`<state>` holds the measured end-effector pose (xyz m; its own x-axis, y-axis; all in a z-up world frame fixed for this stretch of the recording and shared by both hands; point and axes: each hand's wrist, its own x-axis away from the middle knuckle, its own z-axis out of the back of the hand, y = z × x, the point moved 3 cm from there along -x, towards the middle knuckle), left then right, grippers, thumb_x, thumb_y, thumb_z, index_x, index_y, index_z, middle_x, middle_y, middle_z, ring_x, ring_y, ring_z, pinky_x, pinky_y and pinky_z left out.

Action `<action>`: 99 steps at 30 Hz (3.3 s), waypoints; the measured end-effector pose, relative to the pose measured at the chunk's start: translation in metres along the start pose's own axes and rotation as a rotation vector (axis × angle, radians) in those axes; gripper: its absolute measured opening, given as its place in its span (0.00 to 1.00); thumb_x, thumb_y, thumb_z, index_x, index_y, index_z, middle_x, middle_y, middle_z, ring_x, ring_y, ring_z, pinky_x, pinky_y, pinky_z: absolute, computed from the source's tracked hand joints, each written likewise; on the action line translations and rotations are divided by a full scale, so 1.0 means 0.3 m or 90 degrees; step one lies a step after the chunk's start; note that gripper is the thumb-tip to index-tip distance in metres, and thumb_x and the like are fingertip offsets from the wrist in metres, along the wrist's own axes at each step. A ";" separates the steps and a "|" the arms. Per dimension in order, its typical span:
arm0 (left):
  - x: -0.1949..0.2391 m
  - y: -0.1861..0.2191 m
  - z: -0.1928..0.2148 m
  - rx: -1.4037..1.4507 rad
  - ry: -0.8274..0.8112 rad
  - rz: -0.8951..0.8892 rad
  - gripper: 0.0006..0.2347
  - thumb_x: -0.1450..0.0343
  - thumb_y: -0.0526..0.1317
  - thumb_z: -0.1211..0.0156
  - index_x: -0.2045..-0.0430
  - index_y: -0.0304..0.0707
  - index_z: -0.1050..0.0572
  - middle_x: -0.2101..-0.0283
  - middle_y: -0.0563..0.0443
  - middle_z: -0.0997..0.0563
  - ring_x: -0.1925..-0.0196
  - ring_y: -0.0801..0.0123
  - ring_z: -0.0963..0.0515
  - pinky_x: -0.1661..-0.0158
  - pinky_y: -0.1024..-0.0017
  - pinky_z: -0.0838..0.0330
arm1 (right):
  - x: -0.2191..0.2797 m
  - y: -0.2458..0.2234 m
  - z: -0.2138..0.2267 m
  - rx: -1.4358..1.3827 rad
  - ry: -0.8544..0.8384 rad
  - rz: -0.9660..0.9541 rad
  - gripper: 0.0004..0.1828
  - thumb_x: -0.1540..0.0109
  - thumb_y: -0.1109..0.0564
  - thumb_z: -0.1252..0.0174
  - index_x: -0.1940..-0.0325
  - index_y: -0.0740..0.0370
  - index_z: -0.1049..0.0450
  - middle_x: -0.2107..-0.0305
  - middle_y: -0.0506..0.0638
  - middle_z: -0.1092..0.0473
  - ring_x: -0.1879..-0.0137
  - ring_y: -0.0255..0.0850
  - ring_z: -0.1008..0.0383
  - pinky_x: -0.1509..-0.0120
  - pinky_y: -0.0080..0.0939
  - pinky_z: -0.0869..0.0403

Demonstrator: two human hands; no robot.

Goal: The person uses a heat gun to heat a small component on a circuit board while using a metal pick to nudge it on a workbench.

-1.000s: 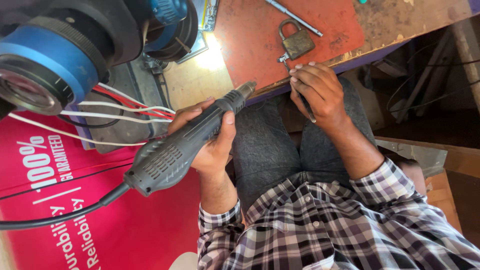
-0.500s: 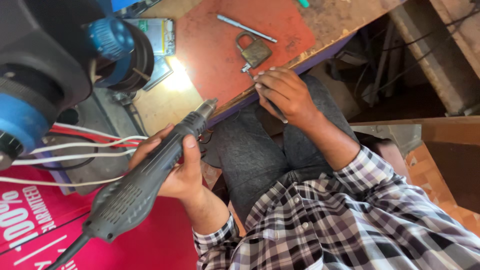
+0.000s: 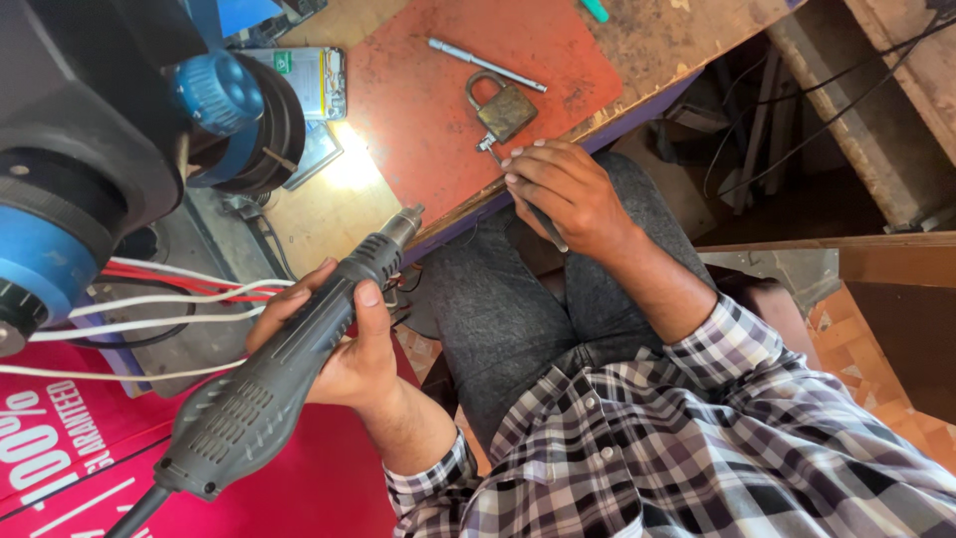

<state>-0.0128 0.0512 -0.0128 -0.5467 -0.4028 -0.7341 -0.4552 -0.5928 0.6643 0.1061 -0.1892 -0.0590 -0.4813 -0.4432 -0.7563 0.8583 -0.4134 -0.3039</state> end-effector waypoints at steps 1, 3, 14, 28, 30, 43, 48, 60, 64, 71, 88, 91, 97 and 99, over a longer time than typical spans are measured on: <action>0.003 0.002 -0.001 0.003 0.000 0.005 0.21 0.28 0.40 0.27 0.50 0.32 0.36 0.56 0.37 0.21 0.57 0.55 0.15 0.53 0.63 0.15 | 0.001 -0.001 0.002 -0.003 -0.002 -0.003 0.12 0.41 0.69 0.29 0.56 0.68 0.23 0.53 0.54 0.25 0.44 0.50 0.23 0.36 0.51 0.24; 0.001 0.001 -0.002 0.011 0.002 0.006 0.22 0.28 0.40 0.26 0.50 0.33 0.36 0.55 0.37 0.21 0.57 0.54 0.15 0.53 0.63 0.15 | -0.004 0.001 0.001 -0.008 -0.006 0.000 0.12 0.42 0.69 0.29 0.56 0.68 0.23 0.53 0.55 0.25 0.44 0.50 0.23 0.36 0.52 0.24; 0.006 -0.004 -0.013 0.003 -0.004 0.020 0.23 0.29 0.38 0.26 0.49 0.34 0.37 0.54 0.36 0.20 0.56 0.57 0.16 0.52 0.65 0.17 | 0.001 0.011 -0.013 -0.026 -0.001 0.012 0.10 0.40 0.70 0.30 0.59 0.68 0.24 0.54 0.55 0.25 0.43 0.51 0.23 0.37 0.53 0.24; 0.010 0.007 -0.076 0.037 -0.038 0.059 0.23 0.30 0.35 0.25 0.48 0.36 0.36 0.52 0.37 0.21 0.55 0.59 0.16 0.53 0.67 0.17 | 0.010 0.017 -0.028 -0.033 0.003 0.017 0.10 0.39 0.72 0.30 0.58 0.70 0.24 0.54 0.58 0.24 0.43 0.52 0.22 0.36 0.54 0.25; 0.002 0.007 -0.091 0.042 -0.051 0.066 0.23 0.30 0.34 0.25 0.48 0.36 0.37 0.53 0.36 0.21 0.54 0.59 0.16 0.52 0.67 0.17 | 0.011 0.020 -0.029 -0.034 0.001 0.018 0.10 0.40 0.72 0.30 0.58 0.70 0.24 0.54 0.58 0.24 0.43 0.52 0.22 0.36 0.54 0.25; -0.085 0.025 -0.235 0.031 -0.150 0.060 0.23 0.29 0.29 0.25 0.47 0.36 0.36 0.51 0.44 0.21 0.53 0.65 0.16 0.52 0.72 0.16 | 0.001 0.025 -0.021 -0.048 -0.006 0.017 0.10 0.40 0.72 0.29 0.59 0.70 0.24 0.55 0.57 0.24 0.43 0.51 0.22 0.35 0.54 0.24; -0.109 0.010 -0.286 0.074 -0.173 0.076 0.21 0.29 0.28 0.24 0.47 0.33 0.33 0.50 0.45 0.22 0.54 0.69 0.15 0.56 0.77 0.13 | 0.005 0.031 -0.026 -0.053 -0.005 0.011 0.11 0.41 0.72 0.29 0.59 0.70 0.24 0.54 0.57 0.24 0.43 0.51 0.22 0.36 0.53 0.24; -0.205 0.094 -0.375 -0.129 -0.263 -0.068 0.08 0.31 0.33 0.25 0.73 0.37 0.23 0.71 0.55 0.21 0.69 0.69 0.20 0.69 0.69 0.27 | 0.008 0.035 -0.025 -0.044 -0.002 0.011 0.10 0.40 0.72 0.28 0.59 0.71 0.23 0.55 0.58 0.24 0.44 0.51 0.22 0.37 0.53 0.24; -0.224 0.091 -0.401 -0.146 -0.273 -0.107 0.09 0.30 0.37 0.24 0.72 0.38 0.23 0.71 0.54 0.21 0.69 0.64 0.20 0.68 0.67 0.26 | 0.003 0.030 -0.024 -0.038 0.001 0.015 0.10 0.41 0.72 0.28 0.60 0.71 0.24 0.57 0.58 0.24 0.45 0.51 0.22 0.38 0.54 0.24; -0.214 0.054 -0.430 -0.122 -0.242 -0.094 0.12 0.30 0.40 0.24 0.63 0.37 0.24 0.65 0.50 0.19 0.64 0.59 0.16 0.62 0.67 0.21 | 0.008 0.035 -0.025 -0.044 0.004 0.020 0.11 0.41 0.72 0.28 0.59 0.72 0.23 0.59 0.58 0.25 0.48 0.52 0.23 0.38 0.54 0.24; -0.201 0.022 -0.430 -0.102 -0.253 -0.078 0.12 0.30 0.39 0.24 0.70 0.35 0.25 0.69 0.50 0.21 0.65 0.60 0.18 0.66 0.66 0.23 | 0.013 0.032 -0.033 -0.021 0.005 0.026 0.10 0.41 0.71 0.28 0.60 0.72 0.23 0.57 0.58 0.24 0.47 0.51 0.23 0.39 0.53 0.22; -0.203 0.025 -0.425 -0.109 -0.250 -0.067 0.12 0.30 0.39 0.24 0.68 0.35 0.25 0.67 0.49 0.21 0.65 0.59 0.18 0.66 0.66 0.23 | 0.013 0.031 -0.032 -0.019 0.003 0.024 0.10 0.41 0.71 0.28 0.61 0.72 0.23 0.57 0.58 0.24 0.47 0.50 0.24 0.39 0.53 0.22; -0.198 0.026 -0.418 -0.118 -0.256 -0.073 0.12 0.30 0.39 0.23 0.70 0.36 0.26 0.69 0.50 0.21 0.66 0.59 0.18 0.66 0.66 0.24 | 0.009 0.030 -0.028 -0.015 0.007 0.030 0.10 0.42 0.71 0.27 0.61 0.72 0.22 0.58 0.57 0.24 0.49 0.51 0.25 0.39 0.52 0.22; -0.194 0.024 -0.422 -0.107 -0.258 -0.070 0.12 0.30 0.39 0.23 0.70 0.37 0.26 0.69 0.51 0.21 0.66 0.60 0.18 0.66 0.67 0.23 | 0.009 0.029 -0.028 -0.015 0.004 0.031 0.10 0.42 0.71 0.27 0.61 0.72 0.22 0.58 0.57 0.24 0.49 0.51 0.25 0.39 0.52 0.22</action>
<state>0.1047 -0.0179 0.0170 -0.7480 -0.0446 -0.6622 -0.4237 -0.7358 0.5282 0.1138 -0.1872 -0.0684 -0.4380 -0.4569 -0.7742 0.8845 -0.3730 -0.2803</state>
